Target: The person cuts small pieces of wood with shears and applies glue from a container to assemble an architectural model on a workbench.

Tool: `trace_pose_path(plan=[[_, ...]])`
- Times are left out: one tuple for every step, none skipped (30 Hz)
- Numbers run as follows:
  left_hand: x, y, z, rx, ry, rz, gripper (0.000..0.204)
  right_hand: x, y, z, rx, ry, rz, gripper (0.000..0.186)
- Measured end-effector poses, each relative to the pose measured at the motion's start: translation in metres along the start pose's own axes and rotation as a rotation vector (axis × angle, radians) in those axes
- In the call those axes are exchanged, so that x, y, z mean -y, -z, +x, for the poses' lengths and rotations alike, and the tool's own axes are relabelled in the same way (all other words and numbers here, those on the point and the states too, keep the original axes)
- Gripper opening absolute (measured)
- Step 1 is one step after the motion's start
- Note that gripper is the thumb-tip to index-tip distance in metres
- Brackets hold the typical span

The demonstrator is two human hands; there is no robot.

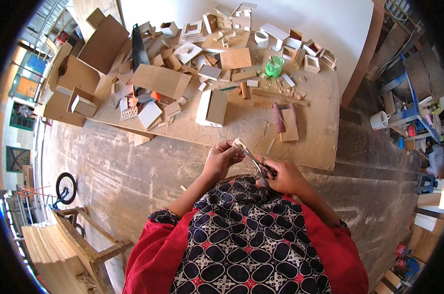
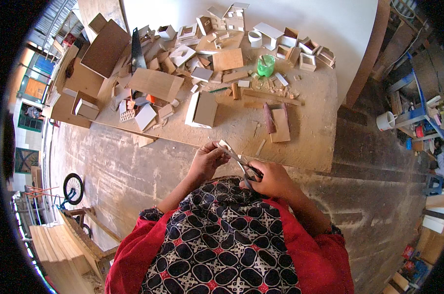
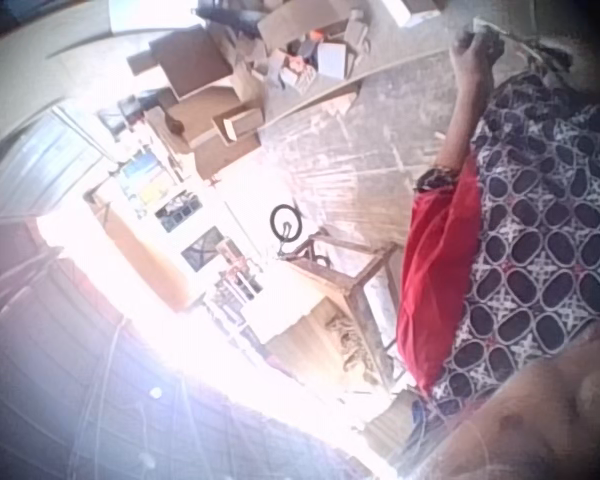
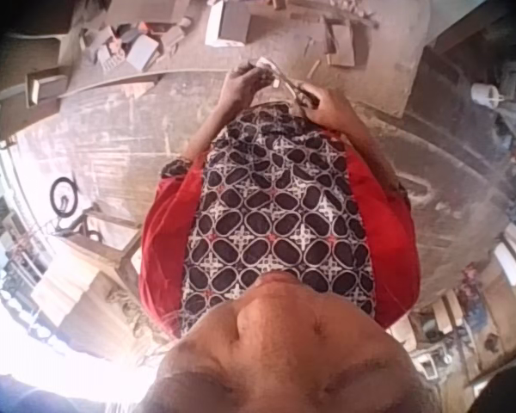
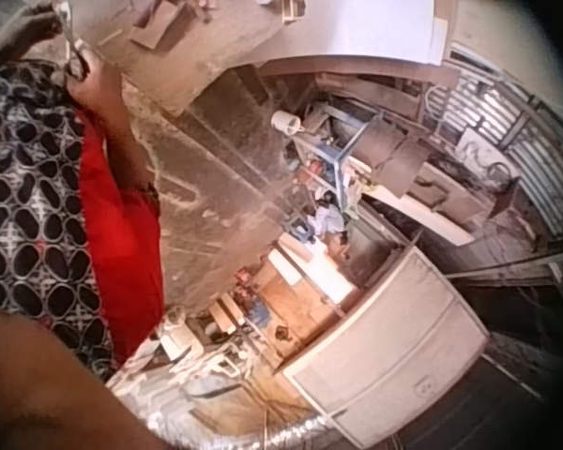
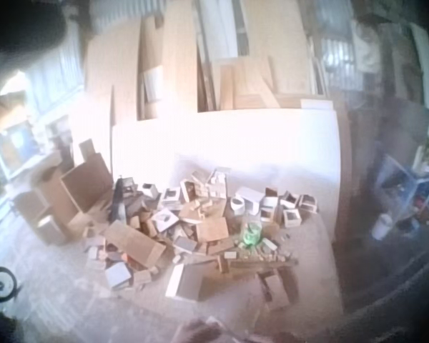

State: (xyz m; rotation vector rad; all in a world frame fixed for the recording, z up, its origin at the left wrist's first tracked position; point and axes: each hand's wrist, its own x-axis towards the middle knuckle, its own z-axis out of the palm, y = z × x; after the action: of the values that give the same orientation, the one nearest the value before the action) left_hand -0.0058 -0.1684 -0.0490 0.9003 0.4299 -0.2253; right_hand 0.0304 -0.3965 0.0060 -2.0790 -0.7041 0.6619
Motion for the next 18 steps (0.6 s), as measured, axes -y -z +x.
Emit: trace_pose_path(plan=[[-0.001, -0.001, -0.001, -0.011, 0.000, 0.006, 0.004, -0.001, -0.002, 0.000, -0.012, 0.011, 0.004, 0.053], [-0.001, -0.001, -0.001, -0.004, 0.003, 0.012, 0.005, -0.004, -0.004, 0.001, -0.024, 0.023, 0.009, 0.052], [-0.001, 0.000, -0.002, 0.003, 0.006, 0.017, 0.005, -0.007, -0.007, 0.001, -0.035, 0.034, 0.013, 0.052], [-0.001, 0.001, -0.003, 0.009, 0.008, 0.022, 0.005, -0.008, -0.008, 0.001, -0.039, 0.038, 0.014, 0.051], [-0.002, 0.001, -0.003, 0.010, 0.008, 0.035, 0.005, -0.009, -0.009, 0.002, -0.043, 0.041, 0.016, 0.050], [-0.002, 0.001, -0.003, 0.012, 0.007, 0.048, 0.006, -0.010, -0.010, 0.002, -0.047, 0.044, 0.017, 0.049], [-0.002, 0.001, -0.004, 0.016, 0.006, 0.061, 0.006, -0.011, -0.011, 0.003, -0.049, 0.056, 0.023, 0.048], [-0.001, 0.000, -0.004, 0.013, 0.007, 0.069, 0.006, -0.011, -0.011, 0.003, -0.051, 0.067, 0.029, 0.048], [-0.001, 0.000, -0.004, 0.010, 0.008, 0.076, 0.007, -0.012, -0.011, 0.003, -0.054, 0.078, 0.035, 0.047], [0.000, 0.000, -0.003, 0.008, 0.009, 0.084, 0.007, -0.013, -0.012, 0.003, -0.059, 0.086, 0.036, 0.046], [0.001, 0.000, -0.003, 0.004, 0.007, 0.076, 0.007, -0.014, -0.013, 0.003, -0.065, 0.094, 0.036, 0.046], [0.003, -0.001, -0.003, 0.000, 0.005, 0.068, 0.007, -0.016, -0.013, 0.003, -0.071, 0.101, 0.037, 0.045], [0.004, -0.001, -0.003, -0.004, 0.005, 0.061, 0.007, -0.017, -0.014, 0.003, -0.082, 0.108, 0.038, 0.044], [0.005, -0.001, -0.003, -0.006, 0.005, 0.058, 0.007, -0.018, -0.015, 0.002, -0.093, 0.115, 0.040, 0.044], [0.006, -0.002, -0.003, -0.009, 0.006, 0.056, 0.007, -0.019, -0.015, 0.002, -0.098, 0.118, 0.040, 0.043], [0.006, -0.003, -0.002, -0.009, 0.008, 0.053, 0.007, -0.019, -0.015, 0.001, -0.105, 0.120, 0.040, 0.043], [0.006, -0.005, -0.002, -0.019, 0.015, 0.058, 0.007, -0.020, -0.014, 0.001, -0.105, 0.118, 0.039, 0.042], [0.005, -0.007, -0.003, -0.030, 0.022, 0.062, 0.007, -0.021, -0.013, 0.000, -0.105, 0.116, 0.037, 0.041]])
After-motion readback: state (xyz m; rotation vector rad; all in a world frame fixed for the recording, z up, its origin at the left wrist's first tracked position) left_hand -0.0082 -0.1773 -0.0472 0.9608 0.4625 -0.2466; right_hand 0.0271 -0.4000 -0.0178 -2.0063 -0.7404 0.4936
